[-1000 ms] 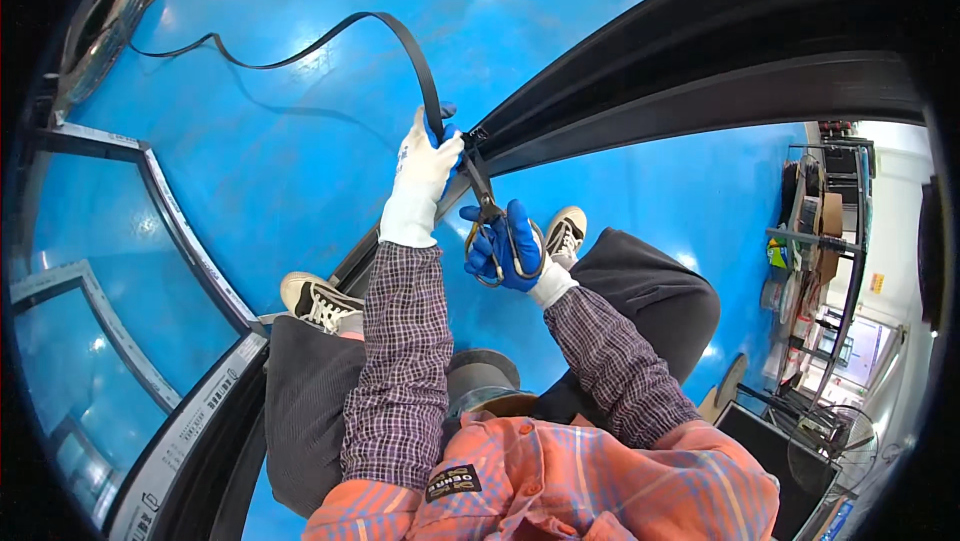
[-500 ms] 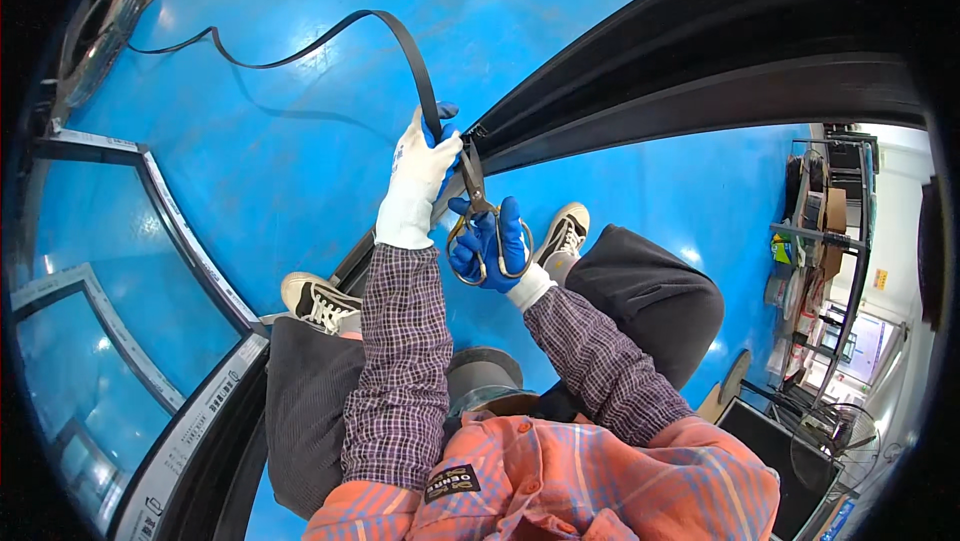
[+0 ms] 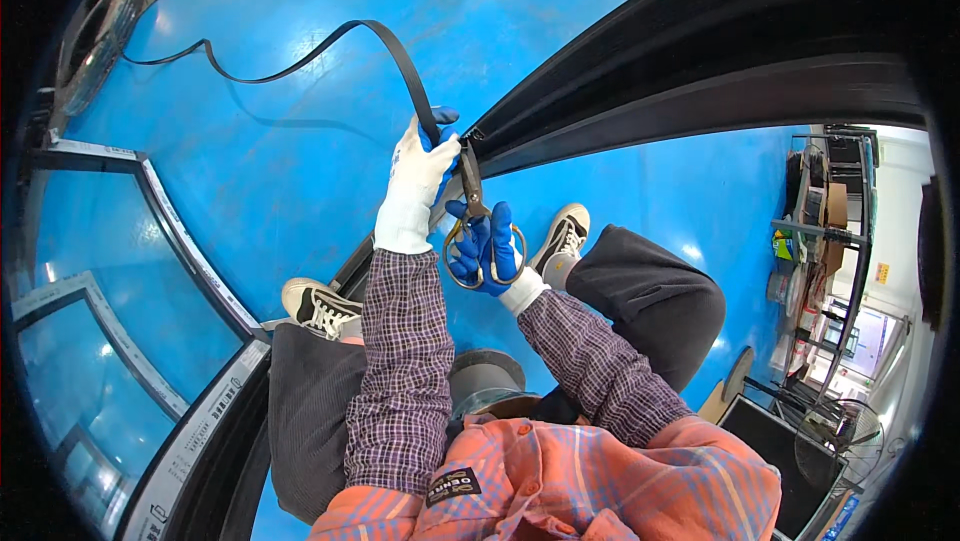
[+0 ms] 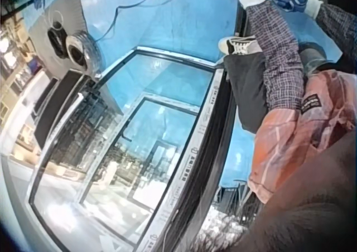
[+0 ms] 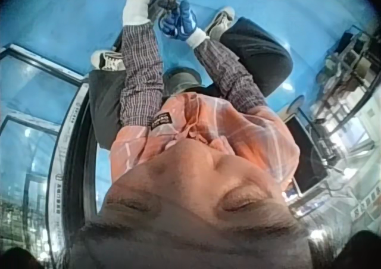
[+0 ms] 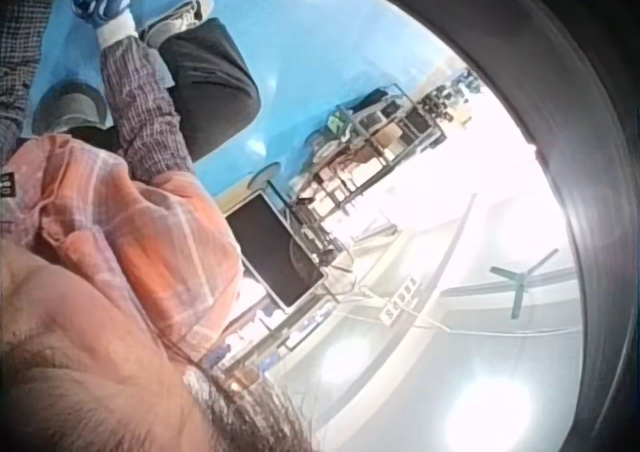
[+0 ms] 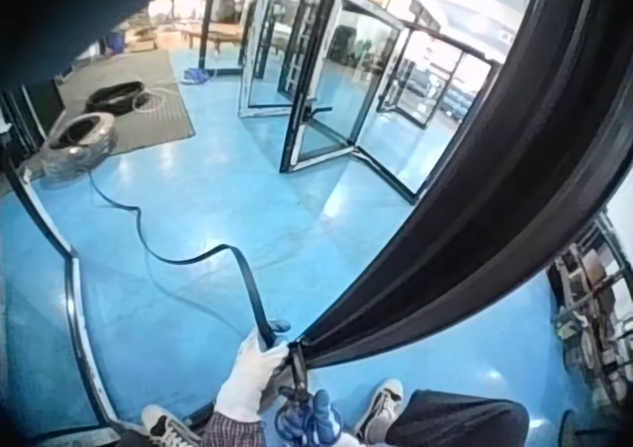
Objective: The person installs a rubber seal into the channel of a metal frame, using scissors to trim it.
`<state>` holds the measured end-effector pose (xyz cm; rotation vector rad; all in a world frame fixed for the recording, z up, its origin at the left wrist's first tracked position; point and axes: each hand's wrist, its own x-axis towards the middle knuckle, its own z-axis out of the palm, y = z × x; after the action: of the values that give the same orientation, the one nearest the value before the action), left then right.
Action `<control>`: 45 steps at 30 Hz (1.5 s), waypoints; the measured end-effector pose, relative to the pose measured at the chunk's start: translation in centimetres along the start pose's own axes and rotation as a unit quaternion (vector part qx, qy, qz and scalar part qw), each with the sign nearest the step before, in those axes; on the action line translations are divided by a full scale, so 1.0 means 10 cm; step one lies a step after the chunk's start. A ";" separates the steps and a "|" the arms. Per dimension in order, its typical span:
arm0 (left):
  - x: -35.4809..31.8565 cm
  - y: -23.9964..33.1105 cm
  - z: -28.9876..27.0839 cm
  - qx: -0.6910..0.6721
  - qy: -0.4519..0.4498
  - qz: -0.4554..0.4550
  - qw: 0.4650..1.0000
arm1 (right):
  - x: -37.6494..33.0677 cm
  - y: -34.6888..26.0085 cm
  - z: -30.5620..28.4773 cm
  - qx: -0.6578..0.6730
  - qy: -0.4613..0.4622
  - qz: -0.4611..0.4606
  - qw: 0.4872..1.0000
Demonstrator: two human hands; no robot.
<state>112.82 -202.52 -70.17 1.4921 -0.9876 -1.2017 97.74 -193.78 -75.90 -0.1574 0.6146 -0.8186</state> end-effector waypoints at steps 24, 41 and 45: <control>0.12 -1.41 -0.19 -0.367 0.062 -0.269 0.888 | 0.18 0.30 -0.07 -0.454 0.257 0.014 0.853; 0.06 -1.06 -0.21 -0.308 0.113 -0.293 0.898 | 0.20 0.23 0.00 -0.431 0.256 0.056 0.864; 0.05 -1.04 -0.18 -0.309 0.109 -0.283 0.902 | 0.21 0.20 -0.07 -0.432 0.259 0.063 0.862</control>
<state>114.91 -200.32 -80.24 1.3690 0.0272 -1.5225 99.77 -193.86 -78.15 -0.7227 1.4724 -0.3943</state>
